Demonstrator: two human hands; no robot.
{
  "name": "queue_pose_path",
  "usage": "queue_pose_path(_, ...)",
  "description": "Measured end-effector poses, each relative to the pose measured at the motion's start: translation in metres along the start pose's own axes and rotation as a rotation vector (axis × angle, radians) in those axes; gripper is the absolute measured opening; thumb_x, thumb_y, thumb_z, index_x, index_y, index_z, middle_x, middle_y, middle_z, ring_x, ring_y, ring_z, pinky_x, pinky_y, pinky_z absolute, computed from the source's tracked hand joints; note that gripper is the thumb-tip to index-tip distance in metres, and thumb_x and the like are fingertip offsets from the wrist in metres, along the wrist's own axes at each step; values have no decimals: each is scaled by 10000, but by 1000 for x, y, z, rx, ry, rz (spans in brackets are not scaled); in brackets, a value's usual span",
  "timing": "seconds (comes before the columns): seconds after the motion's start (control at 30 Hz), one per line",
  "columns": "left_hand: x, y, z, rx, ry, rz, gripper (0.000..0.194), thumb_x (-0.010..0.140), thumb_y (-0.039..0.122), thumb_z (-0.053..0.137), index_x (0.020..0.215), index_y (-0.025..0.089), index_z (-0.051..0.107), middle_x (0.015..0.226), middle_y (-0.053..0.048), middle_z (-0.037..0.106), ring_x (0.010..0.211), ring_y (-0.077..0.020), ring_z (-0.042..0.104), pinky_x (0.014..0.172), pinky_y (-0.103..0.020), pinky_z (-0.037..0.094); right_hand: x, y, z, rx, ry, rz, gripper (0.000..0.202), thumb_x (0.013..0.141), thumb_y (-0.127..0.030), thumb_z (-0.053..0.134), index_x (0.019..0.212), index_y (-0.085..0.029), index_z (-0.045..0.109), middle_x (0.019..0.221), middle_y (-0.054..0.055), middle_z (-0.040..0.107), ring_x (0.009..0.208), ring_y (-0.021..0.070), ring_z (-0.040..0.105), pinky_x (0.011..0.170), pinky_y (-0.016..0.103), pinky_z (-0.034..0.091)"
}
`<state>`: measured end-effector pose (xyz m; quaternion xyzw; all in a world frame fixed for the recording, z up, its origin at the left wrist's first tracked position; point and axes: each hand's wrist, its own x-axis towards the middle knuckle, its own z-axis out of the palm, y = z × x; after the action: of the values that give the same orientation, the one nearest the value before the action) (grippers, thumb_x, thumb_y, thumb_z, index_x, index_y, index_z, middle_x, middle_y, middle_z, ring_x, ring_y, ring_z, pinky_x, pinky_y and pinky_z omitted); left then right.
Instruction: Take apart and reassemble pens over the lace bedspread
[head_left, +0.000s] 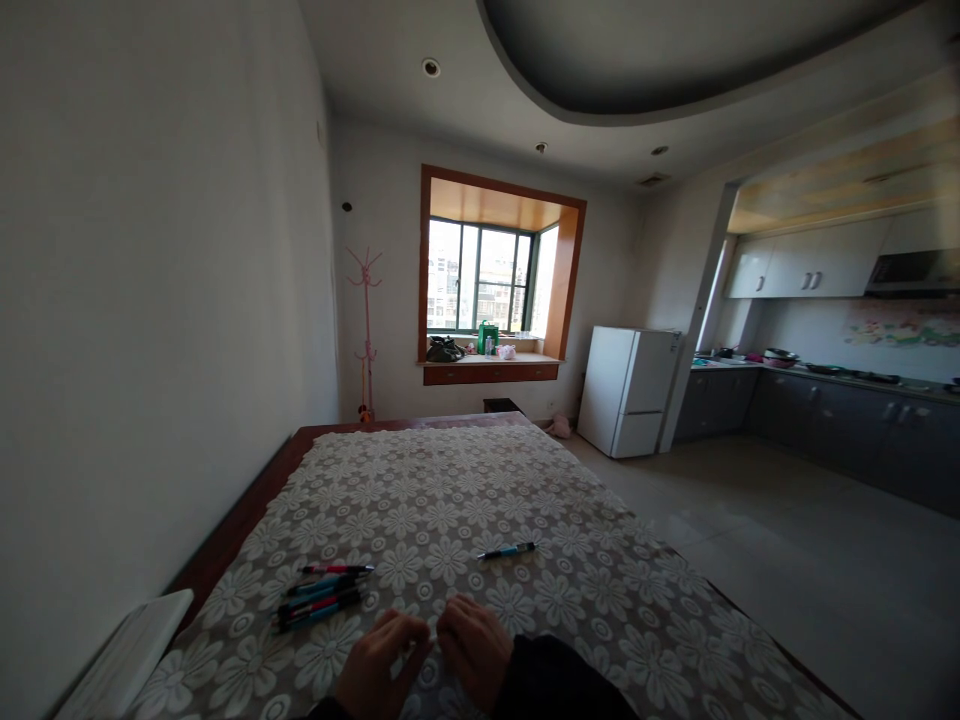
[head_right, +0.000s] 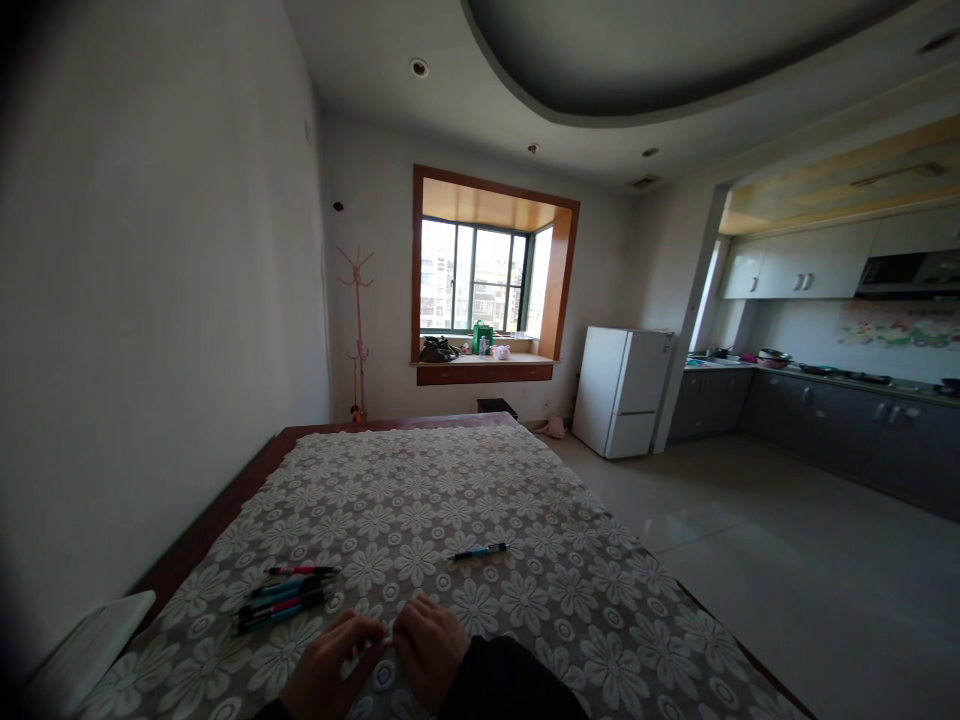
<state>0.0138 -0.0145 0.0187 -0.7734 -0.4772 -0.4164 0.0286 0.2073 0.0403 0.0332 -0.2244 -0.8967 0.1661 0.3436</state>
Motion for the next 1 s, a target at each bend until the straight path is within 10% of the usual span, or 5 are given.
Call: queue_pose_path(1.0,-4,-6,5,-15,-17,-20,110,943,233,562,846,261,607,709,56,672,598,-96,634,561,-180,515,0,16,9,2,81,-19,117,914,-293,568,819,-232,539,774,2,643,735,169,589,642,274,383)
